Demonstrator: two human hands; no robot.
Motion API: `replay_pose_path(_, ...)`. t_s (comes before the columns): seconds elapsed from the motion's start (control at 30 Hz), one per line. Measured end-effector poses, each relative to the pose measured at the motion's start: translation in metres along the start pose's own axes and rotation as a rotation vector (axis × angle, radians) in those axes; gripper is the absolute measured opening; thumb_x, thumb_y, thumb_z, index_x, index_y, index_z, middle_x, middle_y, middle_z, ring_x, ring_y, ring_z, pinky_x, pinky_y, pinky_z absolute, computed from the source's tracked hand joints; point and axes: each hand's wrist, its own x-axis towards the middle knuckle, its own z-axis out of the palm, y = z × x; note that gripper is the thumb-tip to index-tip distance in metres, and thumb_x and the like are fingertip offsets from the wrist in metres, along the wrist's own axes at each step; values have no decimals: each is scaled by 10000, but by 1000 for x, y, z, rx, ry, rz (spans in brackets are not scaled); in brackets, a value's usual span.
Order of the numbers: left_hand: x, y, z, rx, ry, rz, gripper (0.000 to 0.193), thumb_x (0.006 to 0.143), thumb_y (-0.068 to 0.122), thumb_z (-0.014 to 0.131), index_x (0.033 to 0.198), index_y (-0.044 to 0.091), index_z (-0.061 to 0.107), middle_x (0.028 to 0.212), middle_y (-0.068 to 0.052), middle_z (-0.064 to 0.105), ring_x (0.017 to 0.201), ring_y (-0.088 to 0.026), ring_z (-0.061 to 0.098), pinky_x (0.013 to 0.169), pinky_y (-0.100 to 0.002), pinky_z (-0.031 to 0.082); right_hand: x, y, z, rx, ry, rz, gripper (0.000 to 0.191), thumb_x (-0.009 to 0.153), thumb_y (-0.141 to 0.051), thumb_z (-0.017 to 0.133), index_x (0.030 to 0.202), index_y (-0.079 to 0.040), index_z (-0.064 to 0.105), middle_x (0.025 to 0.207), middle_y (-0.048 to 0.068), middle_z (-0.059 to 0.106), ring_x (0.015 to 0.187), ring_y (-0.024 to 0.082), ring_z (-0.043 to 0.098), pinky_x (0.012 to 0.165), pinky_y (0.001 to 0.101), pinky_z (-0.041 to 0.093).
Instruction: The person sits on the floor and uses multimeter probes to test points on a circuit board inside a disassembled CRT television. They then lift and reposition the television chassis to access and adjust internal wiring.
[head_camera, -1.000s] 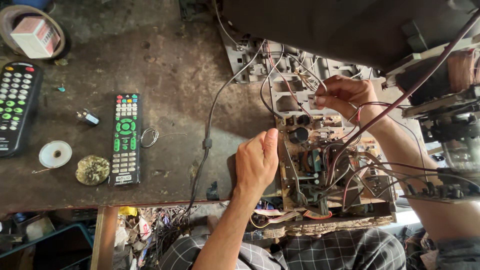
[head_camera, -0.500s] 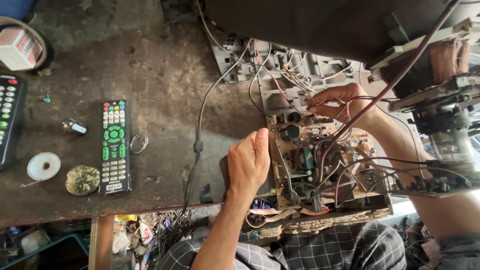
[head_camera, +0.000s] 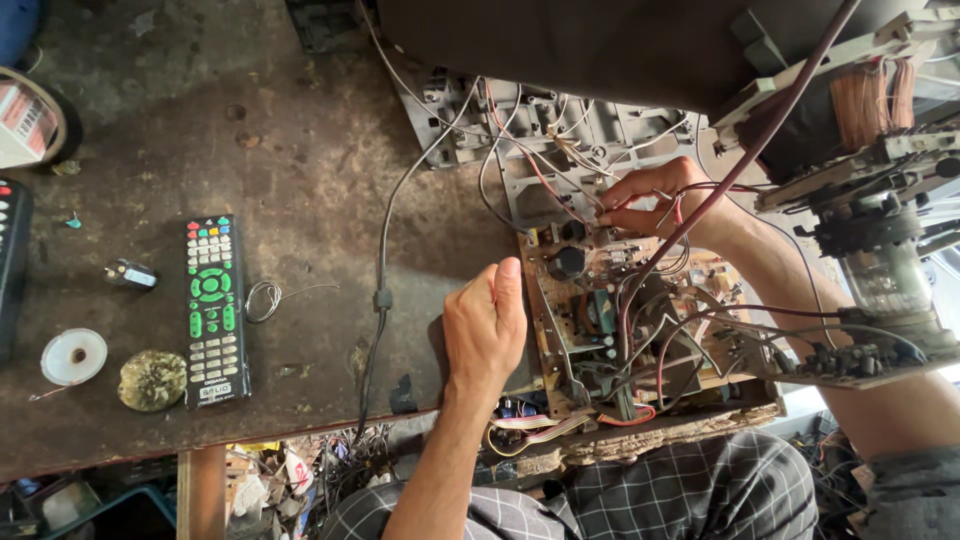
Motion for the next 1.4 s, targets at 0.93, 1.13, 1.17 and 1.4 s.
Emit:
replay_pose_path(0.93, 2, -3, 8, 97, 16, 26, 538, 1063, 416, 509, 688, 33, 549, 629, -199, 576, 613, -436, 589, 566, -521, 435, -46, 18, -11, -136, 314, 22, 352, 1004, -49, 665, 1346, 10, 611, 1194, 102, 674, 1070, 127, 627, 906, 299, 535)
replay_pose_path(1.13, 4, 0, 8, 81, 16, 35, 523, 1060, 390, 531, 679, 32, 538, 615, -188, 570, 591, -423, 584, 558, -520, 430, 11, 14, -17, -192, 240, -161, 328, 955, -97, 664, 1280, -53, 666, 1252, 54, 694, 1219, 219, 618, 1019, 339, 518)
replay_pose_path(1.17, 4, 0, 8, 81, 13, 25, 521, 1055, 387, 538, 673, 33, 536, 607, -186, 568, 580, -420, 580, 555, -521, 427, 17, 16, -18, -596, 198, -378, 314, 955, -76, 706, 1259, -3, 684, 1232, 129, 717, 1210, 311, 636, 1017, 393, 530)
replay_pose_path(1.4, 3, 0, 9, 88, 25, 50, 515, 1060, 378, 546, 673, 39, 528, 615, -183, 570, 598, -427, 580, 552, -527, 421, 5, 24, -28, -502, 238, -163, 170, 947, -4, 760, 1113, -26, 791, 1104, 91, 725, 1050, 271, 663, 916, 386, 556)
